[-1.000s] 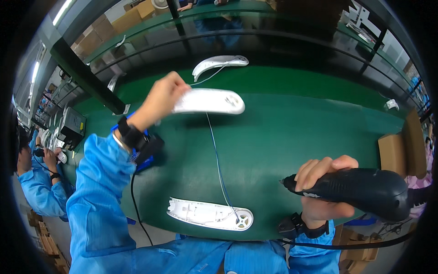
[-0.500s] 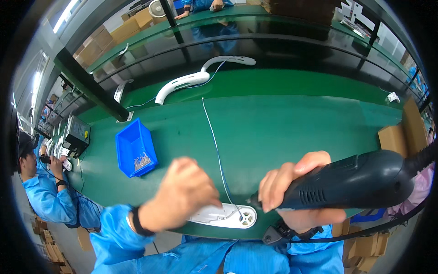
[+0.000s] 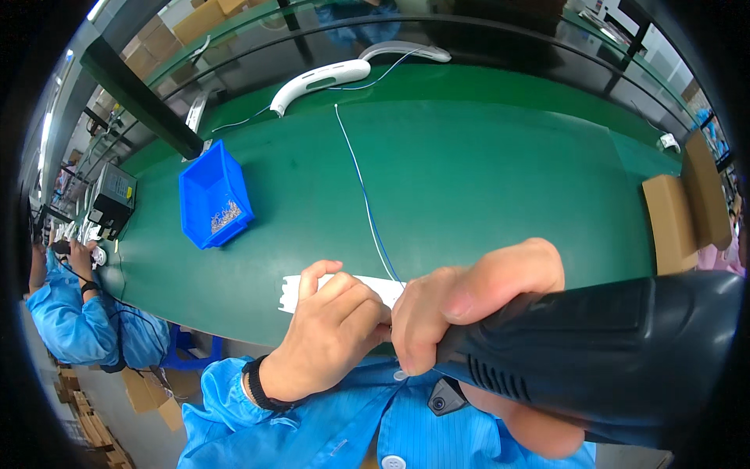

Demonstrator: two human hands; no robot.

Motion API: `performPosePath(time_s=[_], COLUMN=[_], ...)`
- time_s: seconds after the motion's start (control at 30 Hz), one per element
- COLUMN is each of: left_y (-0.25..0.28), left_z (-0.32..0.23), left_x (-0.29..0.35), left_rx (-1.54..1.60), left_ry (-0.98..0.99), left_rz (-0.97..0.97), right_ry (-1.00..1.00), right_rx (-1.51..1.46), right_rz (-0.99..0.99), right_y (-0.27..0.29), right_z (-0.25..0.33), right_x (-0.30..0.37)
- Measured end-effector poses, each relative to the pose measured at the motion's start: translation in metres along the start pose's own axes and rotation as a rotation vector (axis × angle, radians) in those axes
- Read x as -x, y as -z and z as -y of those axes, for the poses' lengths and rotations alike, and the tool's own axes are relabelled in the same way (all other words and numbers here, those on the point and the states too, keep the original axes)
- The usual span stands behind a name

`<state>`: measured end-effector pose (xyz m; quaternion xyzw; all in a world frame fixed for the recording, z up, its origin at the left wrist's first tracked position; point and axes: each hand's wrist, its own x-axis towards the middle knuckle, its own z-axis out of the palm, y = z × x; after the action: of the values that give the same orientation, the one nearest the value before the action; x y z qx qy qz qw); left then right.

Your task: Assembling small plastic housing components and securing internal parts with screws using an electric screwdriver on a factory assembly line.

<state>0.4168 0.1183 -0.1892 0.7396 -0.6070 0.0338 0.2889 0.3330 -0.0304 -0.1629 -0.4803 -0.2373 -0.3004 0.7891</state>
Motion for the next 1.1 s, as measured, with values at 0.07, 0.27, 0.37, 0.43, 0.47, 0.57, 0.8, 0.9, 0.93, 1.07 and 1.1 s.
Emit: performPosePath(time_s=[0.07,0.27,0.37,0.43,0.47,0.57,0.8,0.9,0.93,1.07,1.1], left_y=[-0.001,0.015,0.004,0.001,-0.001,-0.003,-0.003,-0.001,-0.001,-0.002,-0.001], left_z=[0.001,0.026,0.035,0.035,0.036,0.038,0.040,0.041,0.041,0.040,0.040], left_x=[0.006,0.010,0.019,0.023,0.023,0.024,0.024,0.024,0.023,0.023,0.023], left_rx=[0.016,0.051,0.081,0.098,0.099,0.100,0.089,0.089,0.085,0.091,0.087], left_ry=[-0.009,0.113,0.131,0.147,0.149,0.164,0.169,0.195,0.195,0.191,0.193], left_rz=[0.065,0.171,0.195,0.228,0.201,0.182,0.186,0.206,0.201,0.209,0.211], right_ry=[-0.005,-0.016,0.042,0.057,0.054,0.041,0.008,-0.013,-0.030,0.018,0.020], right_rx=[0.002,0.065,0.079,0.115,0.114,0.106,0.126,0.160,0.186,0.151,0.147], right_rz=[-0.048,-0.100,-0.164,-0.174,-0.178,-0.187,-0.159,-0.111,-0.099,-0.099,-0.097], right_y=[-0.004,0.012,0.013,0.013,0.014,0.016,0.011,0.011,0.012,0.013,0.013], right_z=[0.002,-0.016,-0.027,-0.030,-0.032,-0.038,-0.040,-0.039,-0.039,-0.044,-0.045], right_x=[0.006,0.029,0.039,0.041,0.042,0.042,0.043,0.049,0.050,0.051,0.050])
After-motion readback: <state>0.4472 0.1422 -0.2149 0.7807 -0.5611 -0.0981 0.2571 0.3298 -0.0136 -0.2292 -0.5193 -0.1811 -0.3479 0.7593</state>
